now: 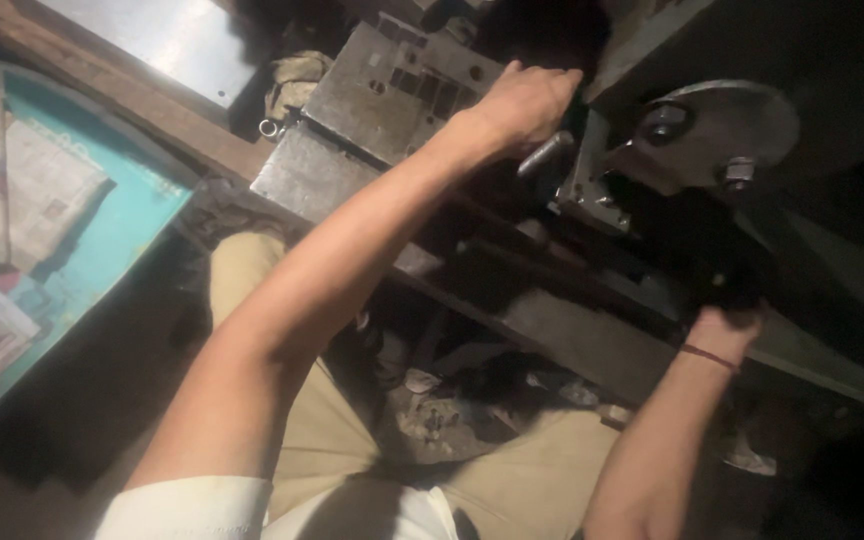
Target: The person operates a metalworking machine, feeding a flat metal sheet into the device and guiding it through the mechanism. They use both hands to control the sheet's movement and position as it passes through the machine's rollers or blades.
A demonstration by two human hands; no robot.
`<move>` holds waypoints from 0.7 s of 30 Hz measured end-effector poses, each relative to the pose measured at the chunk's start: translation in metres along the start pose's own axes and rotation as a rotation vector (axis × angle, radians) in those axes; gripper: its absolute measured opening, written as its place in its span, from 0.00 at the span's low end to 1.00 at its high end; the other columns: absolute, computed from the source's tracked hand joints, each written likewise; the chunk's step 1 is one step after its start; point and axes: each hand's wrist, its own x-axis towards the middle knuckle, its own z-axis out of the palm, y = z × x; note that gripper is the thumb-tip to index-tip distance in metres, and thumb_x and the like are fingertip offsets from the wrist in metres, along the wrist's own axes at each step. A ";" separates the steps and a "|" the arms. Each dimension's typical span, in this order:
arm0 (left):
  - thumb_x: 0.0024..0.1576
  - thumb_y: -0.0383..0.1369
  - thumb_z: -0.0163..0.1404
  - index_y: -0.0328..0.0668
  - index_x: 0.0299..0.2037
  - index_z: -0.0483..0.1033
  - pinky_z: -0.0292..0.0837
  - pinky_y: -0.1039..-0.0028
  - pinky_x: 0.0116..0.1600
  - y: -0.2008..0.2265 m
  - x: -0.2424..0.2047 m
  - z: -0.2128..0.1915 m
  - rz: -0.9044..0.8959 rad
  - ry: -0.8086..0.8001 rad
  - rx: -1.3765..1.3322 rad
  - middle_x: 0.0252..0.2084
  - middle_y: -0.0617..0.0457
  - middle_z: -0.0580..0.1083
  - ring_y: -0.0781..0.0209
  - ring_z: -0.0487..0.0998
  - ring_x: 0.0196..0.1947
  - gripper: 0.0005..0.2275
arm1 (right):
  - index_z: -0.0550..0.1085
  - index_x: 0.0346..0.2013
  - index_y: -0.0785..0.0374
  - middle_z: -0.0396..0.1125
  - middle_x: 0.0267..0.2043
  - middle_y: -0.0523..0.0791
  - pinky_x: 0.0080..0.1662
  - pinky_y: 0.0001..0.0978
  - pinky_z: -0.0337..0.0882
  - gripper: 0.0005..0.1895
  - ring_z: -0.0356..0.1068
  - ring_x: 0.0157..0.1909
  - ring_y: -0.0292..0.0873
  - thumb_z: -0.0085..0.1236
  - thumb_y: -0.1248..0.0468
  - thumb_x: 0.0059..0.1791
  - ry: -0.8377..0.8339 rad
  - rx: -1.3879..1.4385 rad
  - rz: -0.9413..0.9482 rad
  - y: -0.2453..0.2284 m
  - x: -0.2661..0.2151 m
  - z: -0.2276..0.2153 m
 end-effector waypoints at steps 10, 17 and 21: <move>0.56 0.25 0.43 0.45 0.65 0.69 0.56 0.45 0.69 -0.014 -0.015 0.006 -0.052 0.027 0.110 0.66 0.45 0.69 0.44 0.70 0.63 0.23 | 0.67 0.71 0.67 0.63 0.73 0.53 0.74 0.43 0.67 0.26 0.65 0.76 0.54 0.43 0.56 0.61 -0.028 0.017 0.038 0.000 -0.010 0.017; 0.60 0.29 0.45 0.40 0.66 0.67 0.55 0.42 0.69 -0.020 -0.028 0.019 -0.016 0.104 0.041 0.66 0.44 0.69 0.40 0.68 0.65 0.22 | 0.70 0.63 0.67 0.68 0.65 0.59 0.66 0.53 0.71 0.27 0.67 0.66 0.58 0.36 0.56 0.54 0.290 0.267 0.007 0.018 -0.025 0.003; 0.59 0.32 0.48 0.40 0.66 0.66 0.54 0.42 0.69 -0.020 -0.023 0.015 -0.018 0.098 0.051 0.66 0.44 0.68 0.38 0.66 0.66 0.23 | 0.65 0.70 0.62 0.61 0.74 0.50 0.76 0.41 0.62 0.22 0.61 0.75 0.49 0.42 0.56 0.63 -0.100 -0.153 -0.019 0.022 -0.009 0.010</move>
